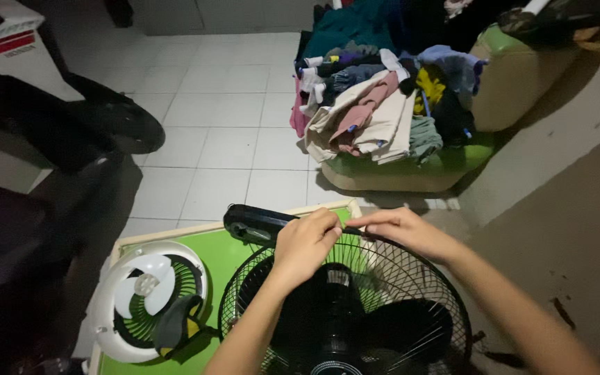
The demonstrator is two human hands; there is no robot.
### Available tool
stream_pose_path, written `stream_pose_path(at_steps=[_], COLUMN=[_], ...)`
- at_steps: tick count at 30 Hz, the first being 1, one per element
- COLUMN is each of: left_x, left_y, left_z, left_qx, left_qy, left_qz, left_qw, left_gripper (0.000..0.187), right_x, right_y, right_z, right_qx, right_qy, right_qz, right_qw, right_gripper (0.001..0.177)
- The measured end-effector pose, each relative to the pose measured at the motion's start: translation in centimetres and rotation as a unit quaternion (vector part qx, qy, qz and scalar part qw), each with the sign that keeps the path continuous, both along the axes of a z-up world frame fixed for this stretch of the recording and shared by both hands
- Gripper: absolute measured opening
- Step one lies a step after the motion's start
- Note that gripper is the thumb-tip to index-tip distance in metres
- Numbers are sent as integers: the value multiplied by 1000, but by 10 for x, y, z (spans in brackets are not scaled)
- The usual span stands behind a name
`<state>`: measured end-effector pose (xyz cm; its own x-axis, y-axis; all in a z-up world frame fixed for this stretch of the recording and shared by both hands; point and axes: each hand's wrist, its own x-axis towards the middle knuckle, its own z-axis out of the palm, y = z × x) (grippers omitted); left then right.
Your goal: The person wipes the fan blades with a cloth, then attaches the blades to the fan motor, secures them with a nut, and reattaches the front and rear wire cages to complete the fan assembly.
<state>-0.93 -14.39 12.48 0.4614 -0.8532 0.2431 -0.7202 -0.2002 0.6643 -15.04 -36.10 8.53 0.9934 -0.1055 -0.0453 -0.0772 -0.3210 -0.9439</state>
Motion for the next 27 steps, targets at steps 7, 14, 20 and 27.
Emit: stream_pose_path(at_steps=[7,14,20,27], left_x=[-5,-5,-16,-13], left_y=[-2,-3,-5,-9], left_z=[-4,-7,0,2], left_qx=[-13,-28,-21,-10], left_qy=[-11,-14,-11,16], left_qz=[13,19,12,12], left_qw=[1000,999,1000,1000], left_gripper=[16,15,14,12], right_x=[20,33,32,26], right_y=[-5,-17,-22,-14], right_z=[-7,-19,-32,-25], right_qx=[179,261,360,305], right_qy=[328,363,343,323], right_qz=[-40,19,77,-30], right_qw=[927,894,864,896], right_gripper=[68,60,50,58])
